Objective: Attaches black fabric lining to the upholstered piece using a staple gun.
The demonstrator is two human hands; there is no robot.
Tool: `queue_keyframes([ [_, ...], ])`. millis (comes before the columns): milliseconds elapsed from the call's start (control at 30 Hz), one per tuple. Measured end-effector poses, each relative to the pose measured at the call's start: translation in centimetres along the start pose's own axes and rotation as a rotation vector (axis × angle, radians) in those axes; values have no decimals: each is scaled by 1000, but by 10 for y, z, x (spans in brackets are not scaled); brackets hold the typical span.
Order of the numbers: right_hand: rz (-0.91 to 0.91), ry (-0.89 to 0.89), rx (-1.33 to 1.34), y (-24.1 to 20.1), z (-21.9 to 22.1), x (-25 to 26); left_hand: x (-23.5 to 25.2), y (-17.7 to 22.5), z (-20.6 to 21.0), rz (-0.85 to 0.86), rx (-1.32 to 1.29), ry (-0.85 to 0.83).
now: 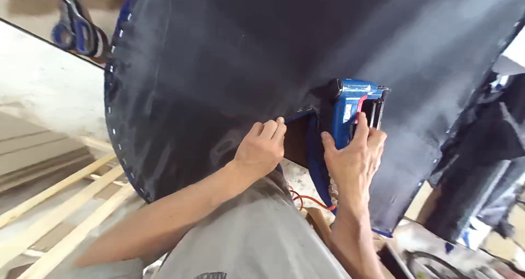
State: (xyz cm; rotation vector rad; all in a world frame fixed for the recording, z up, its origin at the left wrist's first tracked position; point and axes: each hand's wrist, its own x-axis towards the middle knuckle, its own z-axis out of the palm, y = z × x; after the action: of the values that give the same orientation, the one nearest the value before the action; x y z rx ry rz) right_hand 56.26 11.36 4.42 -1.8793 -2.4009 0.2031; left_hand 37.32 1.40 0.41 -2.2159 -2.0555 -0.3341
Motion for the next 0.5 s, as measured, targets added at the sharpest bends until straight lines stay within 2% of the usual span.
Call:
queue_keyframes([
  [100, 161, -136, -6, -7, -5, 13, -1, -3, 2, -2, -46, 12],
  [167, 241, -239, 3, -13, -21, 24, -4, -2, 3, -15, -81, 39],
  [233, 277, -264, 28, -14, -45, 26, -4, -3, 3, -33, -112, 56],
  [300, 204, -262, 124, -9, -68, 11, -7, -1, 4, -86, -170, 70],
  [367, 157, -314, 376, -17, -82, -13, -8, 2, 6, -127, -217, 107],
  [500, 50, -433, 570, -37, -80, -36, -10, 0, 2, -66, -173, 41],
])
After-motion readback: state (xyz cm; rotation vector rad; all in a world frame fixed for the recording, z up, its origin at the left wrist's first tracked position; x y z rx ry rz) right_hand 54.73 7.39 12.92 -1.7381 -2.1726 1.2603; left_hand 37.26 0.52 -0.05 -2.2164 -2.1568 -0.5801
